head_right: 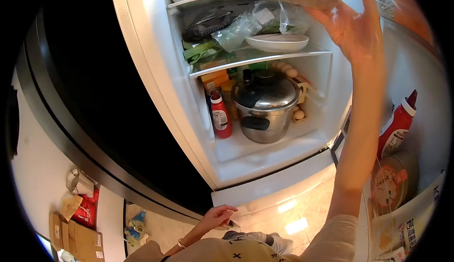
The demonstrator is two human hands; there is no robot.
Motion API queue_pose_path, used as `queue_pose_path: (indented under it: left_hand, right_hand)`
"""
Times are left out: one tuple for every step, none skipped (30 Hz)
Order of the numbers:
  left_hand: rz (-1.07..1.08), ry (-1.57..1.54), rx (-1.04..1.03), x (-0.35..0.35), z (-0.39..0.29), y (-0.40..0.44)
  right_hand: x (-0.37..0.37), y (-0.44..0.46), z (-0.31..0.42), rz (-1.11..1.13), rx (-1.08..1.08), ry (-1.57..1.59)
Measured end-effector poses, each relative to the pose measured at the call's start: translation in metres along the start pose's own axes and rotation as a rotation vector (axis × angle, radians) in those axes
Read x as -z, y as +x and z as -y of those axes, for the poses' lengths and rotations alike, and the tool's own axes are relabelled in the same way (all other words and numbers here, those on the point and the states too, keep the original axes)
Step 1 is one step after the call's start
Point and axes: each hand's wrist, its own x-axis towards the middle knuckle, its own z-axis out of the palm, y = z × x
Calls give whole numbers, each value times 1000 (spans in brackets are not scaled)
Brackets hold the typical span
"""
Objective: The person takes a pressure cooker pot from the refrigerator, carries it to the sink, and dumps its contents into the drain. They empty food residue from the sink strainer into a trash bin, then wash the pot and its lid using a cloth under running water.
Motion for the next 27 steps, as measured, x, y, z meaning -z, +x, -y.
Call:
queue_pose_path:
  left_hand:
    - [4,-6,10,0,-5,-2]
    - [7,-12,22,1,-7,-4]
    - [9,-25,13,1,-8,-5]
    - [13,-39,4,0,-8,-5]
    - [19,-50,-5,-1,-8,-5]
    - [21,-48,-5,-2,-7,-5]
    - [23,-46,-5,-3,-7,-5]
    - [25,-43,-9,-4,-8,-3]
    - [17,-23,5,-5,-11,-3]
    - [8,-2,16,-6,-16,-4]
    - [-2,20,23,-7,-21,-2]
    - [-39,129,-87,-7,-27,2]
    - [-76,235,-197,-8,-34,7]
    - [-114,336,-303,-10,-43,11]
    - [-150,399,-354,-14,-65,14]
    - [-188,463,-401,-17,-97,17]
    - [-242,546,-550,-19,-124,23]
    - [-297,625,-694,-23,-151,26]
    - [-324,641,-641,-31,-192,17]
    - [-360,666,-862,-33,-220,22]
    - [-425,718,-1043,-34,-249,31]
    - [-523,658,-1191,-40,-277,40]
    - [-618,643,-1329,-42,-306,50]
    - [-721,634,-1483,-42,-336,63]
    - [-825,623,-1628,-41,-362,74]
    - [-825,700,-1539,-43,-387,75]
    - [-823,775,-1455,-44,-411,78]
  right_hand:
    - [-1,8,0,-69,-12,-28]
    - [-2,15,0,-140,-24,-54]
    - [-9,20,-3,-212,-36,-82]
    - [-29,29,-18,-350,109,227]
    - [-24,33,-16,-320,75,171]
    - [-14,42,-14,-290,42,116]
    - [-9,49,-11,-260,8,59]
    - [-6,54,-8,-266,-15,14]
    - [-5,59,-6,-269,-39,-33]
    - [-5,64,-4,-271,-62,-80]
    - [-5,69,-1,-335,-52,-135]
    - [-4,74,1,-400,-41,-192]
    - [-2,80,4,-466,-32,-249]
    - [4,86,8,-423,-12,-274]
    - [12,88,11,-384,1,-295]
    - [21,89,14,-346,14,-313]
    - [14,89,12,-412,28,-305]
    - [0,89,8,-481,37,-296]
    - [-6,88,4,-554,44,-287]
    - [-3,84,2,-498,17,-283]
    - [0,80,4,-441,-4,-279]
    - [2,78,7,-380,-21,-278]
    - [1,77,8,-425,-20,-246]
    - [0,77,10,-465,-15,-214]
    - [-1,75,9,-508,-14,-177]
    - [-5,75,5,-555,29,-195]
    - [-12,76,1,-598,77,-215]
